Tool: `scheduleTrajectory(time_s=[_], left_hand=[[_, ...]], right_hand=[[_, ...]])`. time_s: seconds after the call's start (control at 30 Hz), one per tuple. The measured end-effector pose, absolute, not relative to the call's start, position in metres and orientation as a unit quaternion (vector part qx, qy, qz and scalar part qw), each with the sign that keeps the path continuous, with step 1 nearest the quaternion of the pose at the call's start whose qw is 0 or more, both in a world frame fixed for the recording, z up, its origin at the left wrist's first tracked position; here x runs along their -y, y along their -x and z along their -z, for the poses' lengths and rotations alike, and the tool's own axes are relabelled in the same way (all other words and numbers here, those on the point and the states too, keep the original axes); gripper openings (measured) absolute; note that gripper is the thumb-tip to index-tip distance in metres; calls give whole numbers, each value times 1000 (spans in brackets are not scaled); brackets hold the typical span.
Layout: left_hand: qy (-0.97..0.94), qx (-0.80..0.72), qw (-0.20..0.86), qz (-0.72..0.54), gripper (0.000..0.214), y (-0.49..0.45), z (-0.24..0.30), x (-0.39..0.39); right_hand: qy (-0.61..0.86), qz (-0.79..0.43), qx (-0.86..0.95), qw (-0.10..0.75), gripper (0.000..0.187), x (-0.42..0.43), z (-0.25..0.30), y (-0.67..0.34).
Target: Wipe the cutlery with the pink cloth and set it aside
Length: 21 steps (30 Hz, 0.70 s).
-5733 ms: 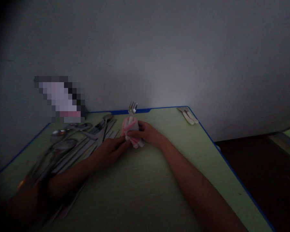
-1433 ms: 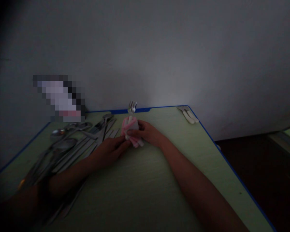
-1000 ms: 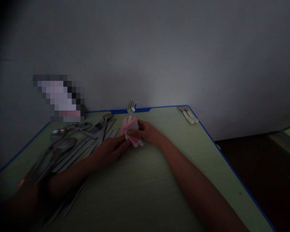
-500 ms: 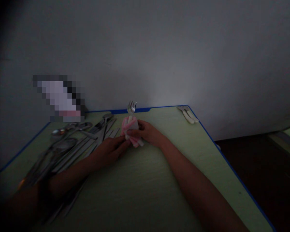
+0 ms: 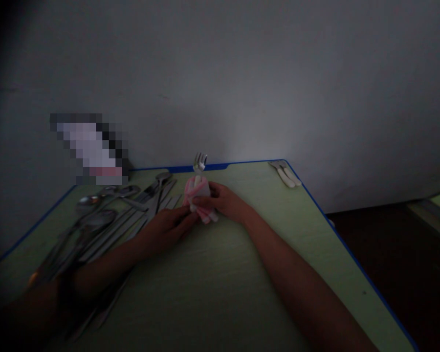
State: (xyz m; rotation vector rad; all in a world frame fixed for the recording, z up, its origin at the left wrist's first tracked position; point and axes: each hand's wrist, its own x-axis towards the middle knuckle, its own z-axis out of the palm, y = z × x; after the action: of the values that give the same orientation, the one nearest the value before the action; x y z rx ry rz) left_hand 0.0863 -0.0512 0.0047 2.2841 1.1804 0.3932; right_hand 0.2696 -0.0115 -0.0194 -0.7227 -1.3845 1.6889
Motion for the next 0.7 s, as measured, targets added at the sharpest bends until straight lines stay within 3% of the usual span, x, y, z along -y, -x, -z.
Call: scheduleTrajectory(time_s=[0.47, 0.7], left_hand=[[-840, -442, 279, -146, 37, -86, -6, 52], [-826, -452, 292, -169, 40, -86, -9, 54]], right_hand=[[279, -662, 549, 427, 39, 12, 19, -270], [253, -679, 532, 438, 30, 9, 25, -270]])
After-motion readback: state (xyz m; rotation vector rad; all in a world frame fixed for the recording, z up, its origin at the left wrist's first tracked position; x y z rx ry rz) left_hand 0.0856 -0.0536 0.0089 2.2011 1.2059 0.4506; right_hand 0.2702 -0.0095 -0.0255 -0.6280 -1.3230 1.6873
